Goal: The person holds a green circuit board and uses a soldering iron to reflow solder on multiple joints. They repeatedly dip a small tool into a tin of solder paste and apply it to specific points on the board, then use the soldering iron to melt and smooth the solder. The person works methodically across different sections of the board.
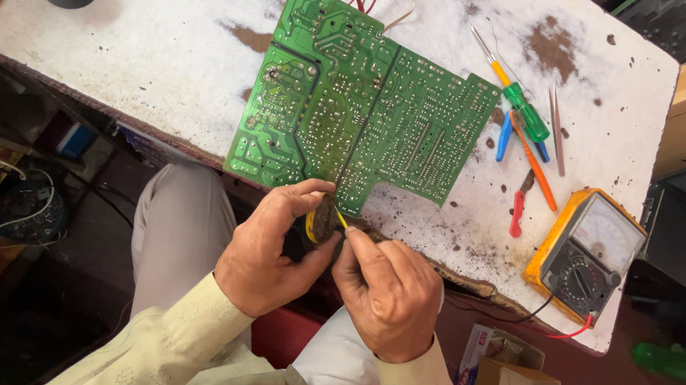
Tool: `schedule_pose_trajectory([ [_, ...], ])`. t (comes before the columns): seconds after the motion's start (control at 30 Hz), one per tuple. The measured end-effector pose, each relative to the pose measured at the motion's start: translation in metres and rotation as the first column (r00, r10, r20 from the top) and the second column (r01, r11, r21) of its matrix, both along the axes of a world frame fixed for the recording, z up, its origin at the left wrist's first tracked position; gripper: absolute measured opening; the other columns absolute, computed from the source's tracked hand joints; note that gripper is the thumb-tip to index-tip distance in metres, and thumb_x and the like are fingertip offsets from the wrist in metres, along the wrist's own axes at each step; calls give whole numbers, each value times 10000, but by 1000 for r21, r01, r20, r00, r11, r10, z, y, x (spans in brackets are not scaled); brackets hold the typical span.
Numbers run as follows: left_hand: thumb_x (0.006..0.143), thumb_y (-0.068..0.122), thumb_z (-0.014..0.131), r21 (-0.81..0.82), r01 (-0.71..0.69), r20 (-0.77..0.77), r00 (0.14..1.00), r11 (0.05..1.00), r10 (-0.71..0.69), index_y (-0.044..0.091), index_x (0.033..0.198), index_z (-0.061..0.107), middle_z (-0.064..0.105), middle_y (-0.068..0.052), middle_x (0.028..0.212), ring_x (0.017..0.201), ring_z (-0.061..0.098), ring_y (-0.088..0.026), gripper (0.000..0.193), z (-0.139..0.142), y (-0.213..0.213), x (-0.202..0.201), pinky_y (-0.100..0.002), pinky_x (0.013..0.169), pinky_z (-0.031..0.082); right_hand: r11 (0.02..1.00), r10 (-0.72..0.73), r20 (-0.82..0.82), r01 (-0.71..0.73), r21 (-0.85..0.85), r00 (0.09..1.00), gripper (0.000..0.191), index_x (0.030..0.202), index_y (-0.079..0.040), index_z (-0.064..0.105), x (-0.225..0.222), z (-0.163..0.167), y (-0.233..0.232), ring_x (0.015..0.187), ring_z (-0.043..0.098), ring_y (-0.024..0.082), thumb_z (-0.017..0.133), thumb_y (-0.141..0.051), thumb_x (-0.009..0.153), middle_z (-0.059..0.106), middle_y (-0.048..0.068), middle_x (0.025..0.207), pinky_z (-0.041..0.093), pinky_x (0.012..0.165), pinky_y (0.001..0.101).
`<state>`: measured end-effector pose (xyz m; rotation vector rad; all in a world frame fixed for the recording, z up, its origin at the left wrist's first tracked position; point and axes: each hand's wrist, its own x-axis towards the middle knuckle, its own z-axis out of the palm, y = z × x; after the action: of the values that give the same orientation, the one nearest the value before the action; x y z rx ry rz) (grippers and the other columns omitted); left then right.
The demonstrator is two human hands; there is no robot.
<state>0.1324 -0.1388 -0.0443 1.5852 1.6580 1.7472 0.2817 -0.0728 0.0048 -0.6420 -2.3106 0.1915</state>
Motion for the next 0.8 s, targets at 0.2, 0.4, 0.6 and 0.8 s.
schedule_pose_trajectory([
  [0.2,825,-3,820,-8,4,45,999,1000,-4,-17,1229,491,648,-198,1316,1164,703,-308,521,-1,-2,1,-343,954,578,996,-76,-38,74,-51,996,226,1054,-35,713,4,-5,-1,564,572,214,785,21,847,562,56,677,460,539,363],
  [0.4,816,9,827,-40,-18,79,997,999,21,-11,1201,499,670,-185,1304,1123,724,-267,506,-4,-1,1,-325,936,578,928,-225,-229,137,-346,947,112,1074,-37,712,18,-20,4,653,626,92,732,-64,967,671,35,780,510,587,268],
  [0.6,818,9,823,-48,-18,149,989,999,24,-8,1197,482,676,-185,1321,1086,733,-194,510,-6,1,0,-285,915,583,574,-475,-420,-90,-814,773,211,1037,-4,733,27,-42,47,498,492,50,643,-194,1020,598,-4,619,375,445,215],
  [0.8,822,-38,802,-35,9,216,976,999,-1,-14,1207,451,651,-218,1342,1139,699,-202,521,-9,4,-2,-286,955,572,352,-604,-403,-223,-909,687,252,973,3,733,28,-51,78,418,446,69,667,-239,998,573,14,569,309,377,218],
])
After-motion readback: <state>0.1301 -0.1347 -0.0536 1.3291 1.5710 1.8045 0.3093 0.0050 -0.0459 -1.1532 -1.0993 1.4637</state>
